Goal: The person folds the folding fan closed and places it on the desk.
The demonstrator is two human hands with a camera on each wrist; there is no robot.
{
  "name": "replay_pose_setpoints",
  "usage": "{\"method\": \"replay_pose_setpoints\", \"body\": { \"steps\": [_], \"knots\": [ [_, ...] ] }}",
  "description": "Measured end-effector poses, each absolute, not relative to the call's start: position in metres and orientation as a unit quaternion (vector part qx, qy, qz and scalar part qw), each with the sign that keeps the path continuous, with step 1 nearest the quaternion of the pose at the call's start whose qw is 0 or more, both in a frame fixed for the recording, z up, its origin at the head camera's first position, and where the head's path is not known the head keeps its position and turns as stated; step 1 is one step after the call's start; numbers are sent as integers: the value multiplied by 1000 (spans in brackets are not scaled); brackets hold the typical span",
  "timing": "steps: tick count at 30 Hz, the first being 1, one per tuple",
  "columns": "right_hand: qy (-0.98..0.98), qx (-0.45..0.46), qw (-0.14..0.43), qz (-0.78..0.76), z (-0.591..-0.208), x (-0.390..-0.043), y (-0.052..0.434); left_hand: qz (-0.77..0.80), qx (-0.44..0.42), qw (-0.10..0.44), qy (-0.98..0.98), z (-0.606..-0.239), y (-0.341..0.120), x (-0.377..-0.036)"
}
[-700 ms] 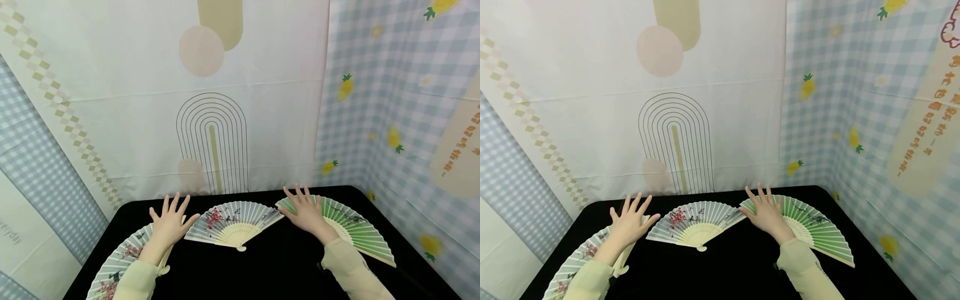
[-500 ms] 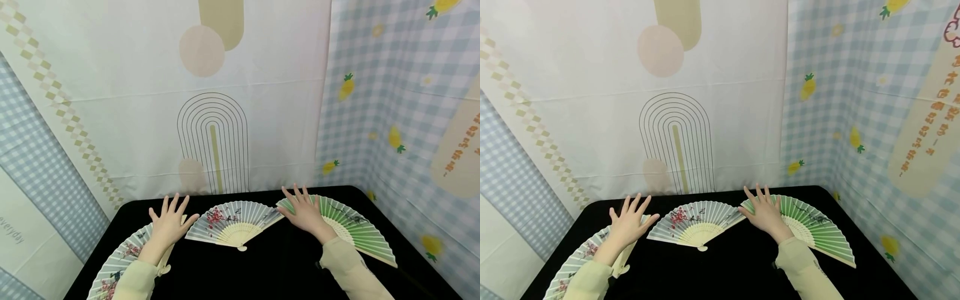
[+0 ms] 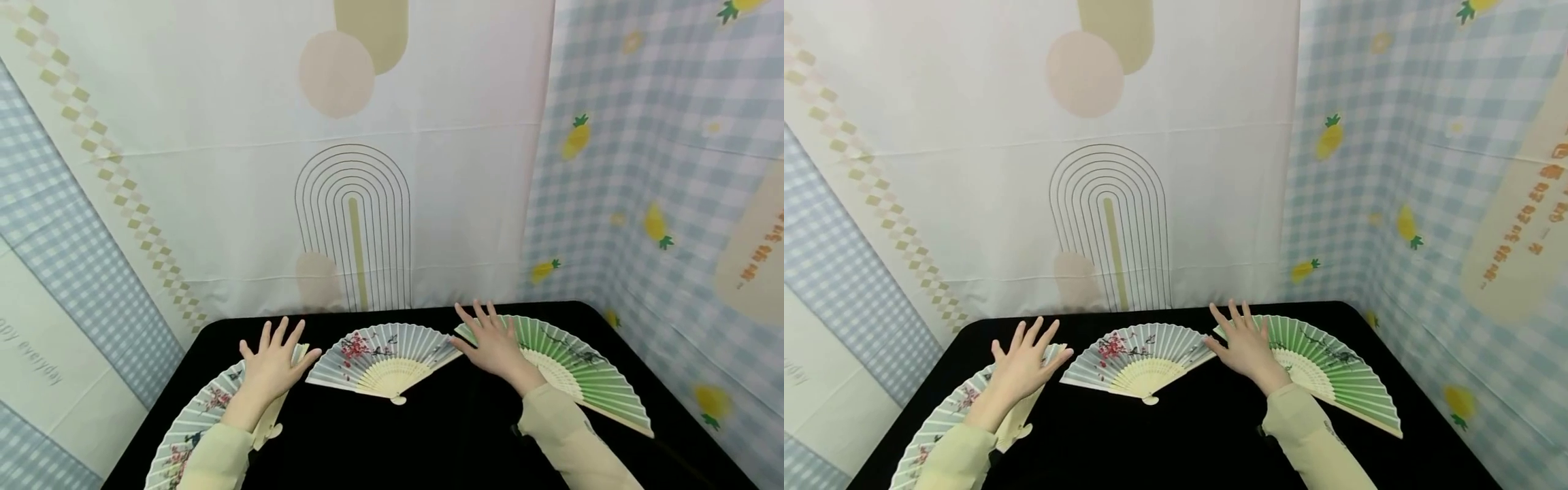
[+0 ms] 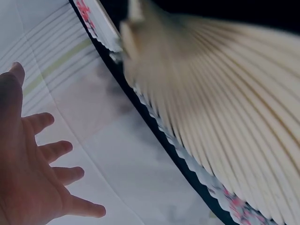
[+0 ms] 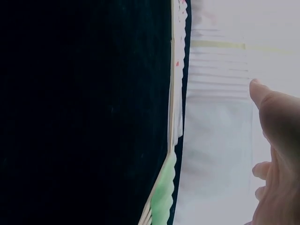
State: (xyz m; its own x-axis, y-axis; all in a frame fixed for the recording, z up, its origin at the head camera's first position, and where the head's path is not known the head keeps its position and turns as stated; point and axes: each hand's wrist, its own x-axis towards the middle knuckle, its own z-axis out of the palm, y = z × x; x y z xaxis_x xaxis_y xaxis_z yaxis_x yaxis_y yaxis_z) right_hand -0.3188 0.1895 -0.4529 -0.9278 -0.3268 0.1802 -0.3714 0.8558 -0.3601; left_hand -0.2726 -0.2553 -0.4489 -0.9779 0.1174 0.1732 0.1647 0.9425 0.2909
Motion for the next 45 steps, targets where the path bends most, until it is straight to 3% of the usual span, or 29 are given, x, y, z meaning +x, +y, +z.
{"method": "replay_pose_setpoints", "body": {
  "steps": [8,16,33,38,45],
  "knots": [
    [-956,222,62,181,-454,-328,145,-162,-63,85,-981,-448,-283,-256],
    [-944,257,14,206,-453,-333,91,-139,-14,86,-986,-454,-316,-236],
    [-886,367,-58,278,-464,-319,5,-141,55,14,-988,-456,-373,-192],
    [-877,390,-22,281,-467,-313,-12,-130,62,-15,-989,-456,-374,-179],
    [-867,391,36,307,-475,-308,-38,-134,29,5,-991,-459,-358,-163]
  ]
}}
